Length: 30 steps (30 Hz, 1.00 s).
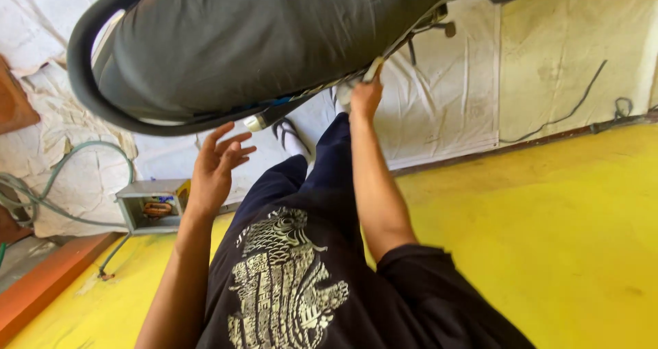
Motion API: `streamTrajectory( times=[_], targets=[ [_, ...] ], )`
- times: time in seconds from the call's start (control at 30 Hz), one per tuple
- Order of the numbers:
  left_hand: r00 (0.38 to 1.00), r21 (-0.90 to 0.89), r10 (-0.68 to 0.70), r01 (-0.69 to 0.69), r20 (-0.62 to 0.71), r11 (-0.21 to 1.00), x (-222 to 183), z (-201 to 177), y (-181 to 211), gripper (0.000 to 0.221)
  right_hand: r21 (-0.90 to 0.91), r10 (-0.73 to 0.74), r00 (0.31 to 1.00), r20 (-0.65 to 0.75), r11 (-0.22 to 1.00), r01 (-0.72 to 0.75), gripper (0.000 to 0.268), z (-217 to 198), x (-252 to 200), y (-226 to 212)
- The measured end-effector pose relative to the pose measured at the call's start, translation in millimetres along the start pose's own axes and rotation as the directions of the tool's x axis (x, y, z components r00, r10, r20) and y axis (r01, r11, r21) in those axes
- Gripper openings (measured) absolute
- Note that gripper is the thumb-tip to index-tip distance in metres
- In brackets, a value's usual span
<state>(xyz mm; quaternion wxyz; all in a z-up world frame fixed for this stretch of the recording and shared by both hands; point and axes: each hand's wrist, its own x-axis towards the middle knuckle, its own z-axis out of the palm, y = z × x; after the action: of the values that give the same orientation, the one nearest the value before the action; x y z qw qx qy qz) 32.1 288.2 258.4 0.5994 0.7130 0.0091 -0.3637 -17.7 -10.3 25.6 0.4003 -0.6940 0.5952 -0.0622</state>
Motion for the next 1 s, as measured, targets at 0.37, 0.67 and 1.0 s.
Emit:
streamTrajectory(
  times=[0.37, 0.67, 1.0],
  targets=[
    [0.991, -0.018, -0.135, 0.135, 0.005, 0.991, 41, 103, 10, 0.045, 0.437, 0.173, 0.965, 0.197, 0.866, -0.244, 0.038, 18, 171, 73],
    [0.994, -0.004, -0.066, 0.065, -0.088, 0.998, 61, 133, 18, 0.039, 0.25, -0.005, 0.906, 0.423, 0.962, -0.112, 0.036, 34, 168, 177],
    [0.981, -0.086, -0.19, 0.194, 0.05, 0.977, 78, 152, -37, 0.091, 0.214, -0.023, 0.445, 0.895, 0.899, -0.383, 0.038, -134, -15, -61]
  ],
)
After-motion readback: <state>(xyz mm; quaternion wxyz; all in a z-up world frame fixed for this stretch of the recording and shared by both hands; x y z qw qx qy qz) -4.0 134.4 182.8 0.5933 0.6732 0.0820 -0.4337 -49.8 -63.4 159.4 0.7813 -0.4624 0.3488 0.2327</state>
